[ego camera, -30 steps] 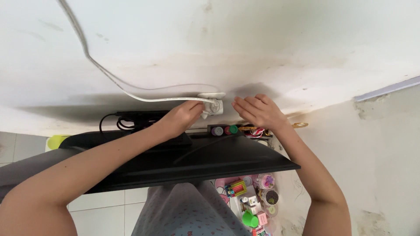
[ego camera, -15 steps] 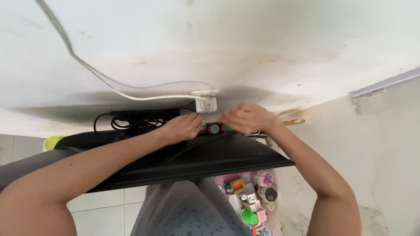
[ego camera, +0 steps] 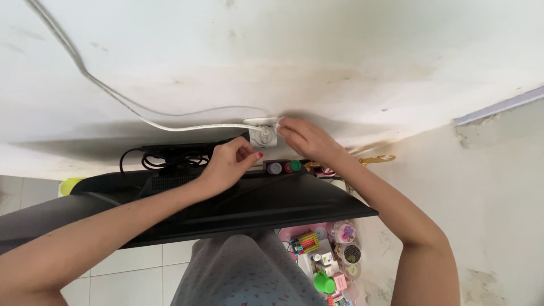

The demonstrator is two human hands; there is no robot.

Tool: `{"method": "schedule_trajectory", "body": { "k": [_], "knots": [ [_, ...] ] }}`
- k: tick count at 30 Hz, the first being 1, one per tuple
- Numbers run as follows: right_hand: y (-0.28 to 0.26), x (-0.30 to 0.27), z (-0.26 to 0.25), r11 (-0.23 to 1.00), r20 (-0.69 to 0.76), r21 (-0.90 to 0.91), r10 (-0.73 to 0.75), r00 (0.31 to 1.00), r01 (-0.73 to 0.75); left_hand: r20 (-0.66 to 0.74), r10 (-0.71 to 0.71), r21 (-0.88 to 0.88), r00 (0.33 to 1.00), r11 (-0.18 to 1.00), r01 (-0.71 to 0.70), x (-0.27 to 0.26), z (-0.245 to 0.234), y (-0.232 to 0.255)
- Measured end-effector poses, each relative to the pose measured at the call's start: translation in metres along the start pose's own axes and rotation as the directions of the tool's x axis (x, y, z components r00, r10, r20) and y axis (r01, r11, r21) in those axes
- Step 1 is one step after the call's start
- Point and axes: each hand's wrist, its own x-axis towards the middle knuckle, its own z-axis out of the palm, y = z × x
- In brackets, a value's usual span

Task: Cleaning a TV, a toy piano, trophies, and a calendar on a desk using a cloth.

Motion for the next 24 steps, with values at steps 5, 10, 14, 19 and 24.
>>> {"method": "schedule_trajectory", "body": {
  "k": [5,10,14,19,24],
  "knots": [
    [-0.005,-0.005,0.015,0.995,0.046,0.064,-0.078,0.996,0.075,0.166,-0.093,0.244,0.982,0.968,0.05,-0.009,-0.026,0.019],
    [0.006,-0.004,0.017,0.973,0.081,0.177,-0.163,0.983,0.146,0.235,-0.14,0.393,0.962,0.919,0.037,-0.022,-0.036,0.046],
    [0.005,0.009,0.013,0.995,0.024,0.092,-0.052,0.998,0.05,0.035,0.024,0.144,0.999,0.989,-0.029,-0.004,-0.016,0.013],
    [0.002,0.012,-0.002,0.985,0.134,0.174,-0.008,0.991,-0.016,-0.122,0.156,-0.148,0.98,0.974,-0.174,0.025,-0.007,0.016],
    [0.002,0.001,-0.015,0.983,0.127,0.147,0.092,0.988,-0.111,-0.113,0.293,-0.075,0.949,0.95,-0.303,0.034,-0.003,0.017]
  ]
}}
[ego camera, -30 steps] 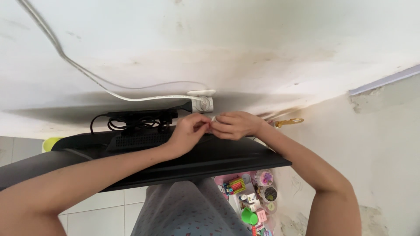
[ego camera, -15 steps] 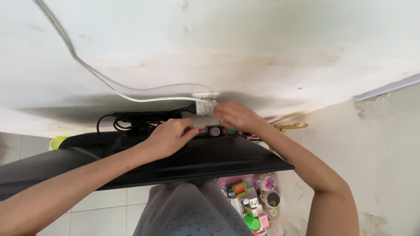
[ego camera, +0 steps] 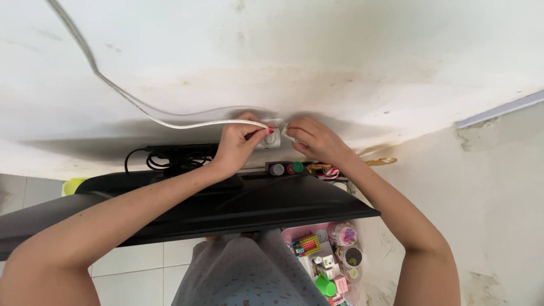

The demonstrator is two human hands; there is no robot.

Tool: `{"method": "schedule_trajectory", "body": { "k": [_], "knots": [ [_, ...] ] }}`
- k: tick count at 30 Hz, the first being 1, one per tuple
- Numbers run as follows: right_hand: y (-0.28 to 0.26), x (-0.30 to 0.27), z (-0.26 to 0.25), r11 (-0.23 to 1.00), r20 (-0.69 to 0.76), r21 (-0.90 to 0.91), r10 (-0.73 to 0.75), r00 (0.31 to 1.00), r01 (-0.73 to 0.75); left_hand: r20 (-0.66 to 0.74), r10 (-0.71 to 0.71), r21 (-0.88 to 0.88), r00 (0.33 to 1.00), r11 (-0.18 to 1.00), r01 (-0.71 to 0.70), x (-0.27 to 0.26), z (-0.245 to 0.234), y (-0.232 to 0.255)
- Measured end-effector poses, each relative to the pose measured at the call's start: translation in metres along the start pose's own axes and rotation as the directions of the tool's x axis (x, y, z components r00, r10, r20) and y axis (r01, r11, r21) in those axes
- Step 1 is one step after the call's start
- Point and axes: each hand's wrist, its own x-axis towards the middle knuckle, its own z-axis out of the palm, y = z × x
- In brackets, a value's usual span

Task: Cleaning a TV, a toy piano, trophies, and a calendar on a desk using a cloth.

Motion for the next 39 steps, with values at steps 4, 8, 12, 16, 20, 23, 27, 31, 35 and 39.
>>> {"method": "schedule_trajectory", "body": {
  "k": [4,8,12,16,20,23,27,31,35,39],
  "knots": [
    [-0.005,0.004,-0.003,1.0,-0.008,-0.004,-0.003,1.0,0.003,-0.087,0.037,0.067,0.996,0.997,-0.032,-0.005,-0.002,0.011],
    [-0.011,0.013,0.0,0.997,0.006,0.067,0.041,0.999,-0.042,-0.114,0.155,0.014,0.981,0.988,-0.154,-0.01,0.001,0.007],
    [-0.011,0.025,0.004,0.991,0.025,0.126,0.051,0.998,-0.053,-0.117,0.101,0.018,0.988,0.995,-0.099,-0.006,0.001,0.005],
    [-0.011,0.026,0.01,0.999,0.023,0.054,0.003,1.0,-0.005,-0.113,0.082,0.008,0.99,0.997,-0.082,-0.006,0.0,0.007],
    [-0.018,0.039,-0.005,0.987,0.182,0.159,-0.006,0.983,-0.024,-0.119,0.096,-0.002,0.988,0.995,-0.097,-0.006,0.0,0.003],
    [-0.022,0.046,-0.007,0.995,0.161,0.091,-0.043,0.986,0.029,-0.122,0.077,-0.002,0.99,0.997,-0.078,-0.006,0.001,0.004],
    [-0.03,0.049,-0.012,0.914,0.282,0.309,0.177,0.943,-0.263,-0.111,0.035,0.013,0.993,0.999,-0.034,-0.008,-0.001,0.005],
    [-0.021,0.047,-0.007,0.946,0.313,0.209,0.177,0.933,-0.25,-0.106,0.072,-0.009,0.992,0.997,-0.073,-0.008,0.0,0.004],
    [-0.008,0.04,0.005,0.985,0.183,-0.13,-0.088,0.979,0.112,-0.107,0.056,0.002,0.993,0.998,-0.056,-0.008,-0.001,0.005],
    [-0.02,0.032,0.003,0.993,0.106,-0.11,-0.032,0.994,0.044,-0.097,0.018,0.019,0.995,1.0,-0.017,-0.009,0.0,0.002]
  ]
}}
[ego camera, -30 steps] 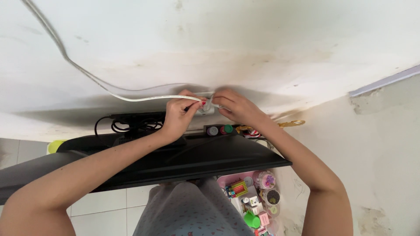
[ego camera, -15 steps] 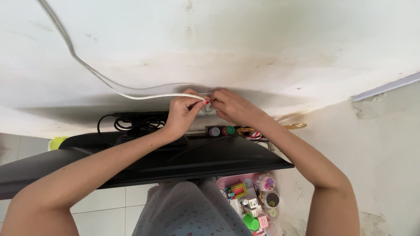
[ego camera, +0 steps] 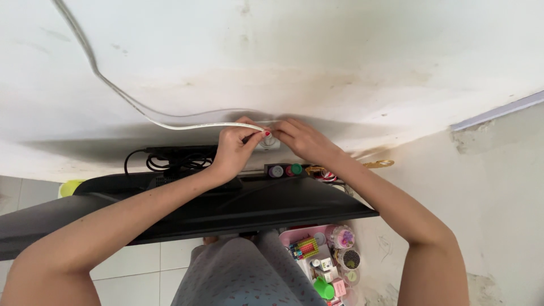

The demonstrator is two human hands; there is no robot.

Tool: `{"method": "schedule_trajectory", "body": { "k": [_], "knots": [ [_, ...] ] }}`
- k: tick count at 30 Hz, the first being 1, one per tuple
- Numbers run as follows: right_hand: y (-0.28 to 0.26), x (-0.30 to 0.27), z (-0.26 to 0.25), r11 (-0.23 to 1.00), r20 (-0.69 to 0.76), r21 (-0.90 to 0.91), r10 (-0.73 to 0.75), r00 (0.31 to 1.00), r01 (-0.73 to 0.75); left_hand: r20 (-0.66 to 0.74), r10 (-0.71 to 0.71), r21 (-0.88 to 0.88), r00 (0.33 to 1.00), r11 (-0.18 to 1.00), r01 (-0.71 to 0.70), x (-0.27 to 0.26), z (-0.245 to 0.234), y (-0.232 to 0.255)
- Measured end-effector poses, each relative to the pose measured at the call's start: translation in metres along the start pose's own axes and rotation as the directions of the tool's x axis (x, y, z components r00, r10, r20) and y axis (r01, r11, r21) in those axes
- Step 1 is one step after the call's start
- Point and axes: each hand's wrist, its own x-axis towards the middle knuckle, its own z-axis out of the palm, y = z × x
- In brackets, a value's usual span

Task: Cleaning a TV, a toy piano, trophies, and a calendar on a desk using a cloth.

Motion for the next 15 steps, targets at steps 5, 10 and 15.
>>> {"method": "schedule_trajectory", "body": {
  "k": [5,10,15],
  "knots": [
    [-0.005,-0.004,-0.01,0.835,0.168,0.478,0.218,0.961,-0.273,0.025,-0.001,-0.012,1.0,1.0,0.001,0.003,-0.001,-0.001],
    [0.005,-0.003,-0.015,0.867,-0.019,0.42,0.304,0.953,-0.268,0.114,-0.072,0.044,0.991,0.997,0.067,0.006,-0.009,-0.001],
    [-0.004,0.016,-0.005,0.816,-0.006,0.444,0.418,0.909,-0.372,0.183,0.198,-0.012,0.963,0.98,-0.199,0.01,-0.017,0.003]
  ]
}}
